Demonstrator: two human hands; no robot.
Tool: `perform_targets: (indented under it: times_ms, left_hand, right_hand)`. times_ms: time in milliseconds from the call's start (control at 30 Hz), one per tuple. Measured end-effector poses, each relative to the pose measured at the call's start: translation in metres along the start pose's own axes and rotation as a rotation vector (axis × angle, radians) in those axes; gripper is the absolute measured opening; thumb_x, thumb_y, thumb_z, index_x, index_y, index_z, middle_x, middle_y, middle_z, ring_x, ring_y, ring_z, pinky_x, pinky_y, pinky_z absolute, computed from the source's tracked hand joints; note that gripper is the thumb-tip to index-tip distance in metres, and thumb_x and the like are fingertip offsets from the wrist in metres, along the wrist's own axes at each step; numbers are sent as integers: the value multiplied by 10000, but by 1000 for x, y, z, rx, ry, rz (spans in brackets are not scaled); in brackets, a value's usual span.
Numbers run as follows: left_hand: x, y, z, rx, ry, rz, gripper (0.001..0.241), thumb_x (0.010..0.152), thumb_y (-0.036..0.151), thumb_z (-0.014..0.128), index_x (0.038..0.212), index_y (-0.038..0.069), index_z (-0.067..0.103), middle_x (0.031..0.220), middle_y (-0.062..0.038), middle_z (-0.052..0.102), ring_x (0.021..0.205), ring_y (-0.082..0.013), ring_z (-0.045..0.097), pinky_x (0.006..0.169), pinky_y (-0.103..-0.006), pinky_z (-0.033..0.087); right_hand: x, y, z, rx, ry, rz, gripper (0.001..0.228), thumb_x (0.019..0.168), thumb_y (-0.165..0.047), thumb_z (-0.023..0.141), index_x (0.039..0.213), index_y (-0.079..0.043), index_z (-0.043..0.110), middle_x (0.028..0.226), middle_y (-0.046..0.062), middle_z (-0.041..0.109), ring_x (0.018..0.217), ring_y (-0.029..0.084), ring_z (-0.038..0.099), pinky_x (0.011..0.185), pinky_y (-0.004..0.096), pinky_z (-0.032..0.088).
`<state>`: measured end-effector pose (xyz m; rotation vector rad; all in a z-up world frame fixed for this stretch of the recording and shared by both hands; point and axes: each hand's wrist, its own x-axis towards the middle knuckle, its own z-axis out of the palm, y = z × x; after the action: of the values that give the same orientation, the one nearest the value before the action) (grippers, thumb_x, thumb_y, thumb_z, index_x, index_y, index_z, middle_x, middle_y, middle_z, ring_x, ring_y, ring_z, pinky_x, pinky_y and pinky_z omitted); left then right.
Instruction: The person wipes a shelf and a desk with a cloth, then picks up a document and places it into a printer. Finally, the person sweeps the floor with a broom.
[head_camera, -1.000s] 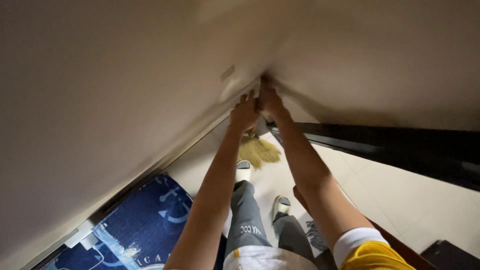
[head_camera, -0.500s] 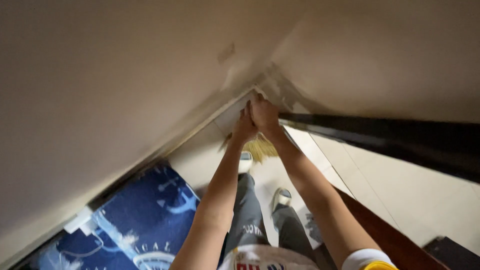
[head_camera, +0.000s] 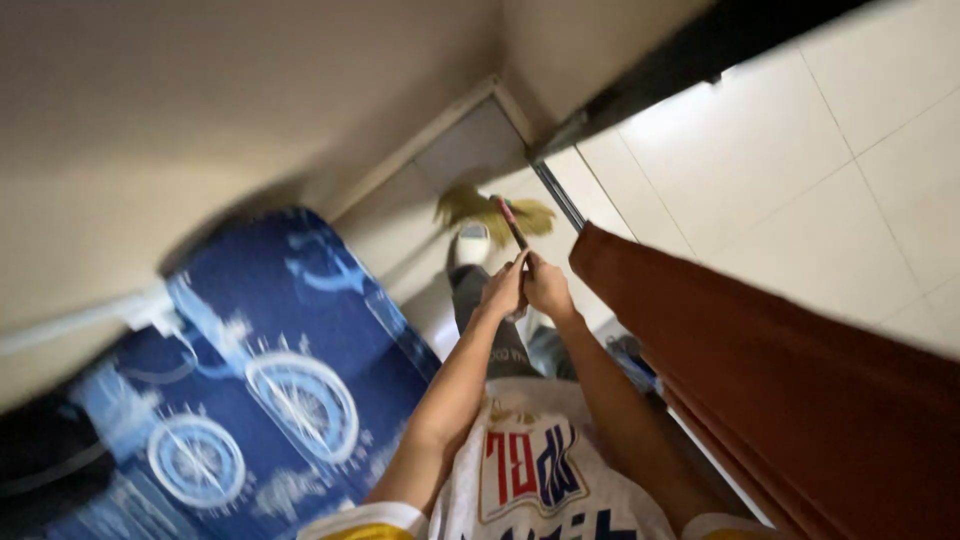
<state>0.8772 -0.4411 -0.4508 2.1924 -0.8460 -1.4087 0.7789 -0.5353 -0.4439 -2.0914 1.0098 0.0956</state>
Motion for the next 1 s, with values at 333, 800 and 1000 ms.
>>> perform_targets:
  times_ms: [333,800,1000]
  left_hand:
    - [-102,68,91,-114,234,232,807,847,150,679,1566,156,314,1207,-260,615,1060,-463,633,893,-533,522]
    - [-211,24,158,482,-94,601,376,874,110,594,1177,227,784,1201,-161,710,1109,-394,648,1008,-591,458]
    - [-288,22,129,463,-275,386,346,838,84,596,1104,200,785,1199,-126,716,1128,-356,649,978,-480,525]
  right_hand:
    - [-125,-18,-125,-108,-179,-41,363,899,-144,600,1258,-98,622,905,264,703,850,477,669,762,584,513]
    - [-326,61,-83,-276,-338,345,422,917,-269,617,1287,-75,561,1143,262,663,1052,449,658,877,545,537]
    - [-415,47,-29,-73,-208,599,583,918,-233,602,1453,-53,456,1279,288,574,1105,471,618,901,550,518]
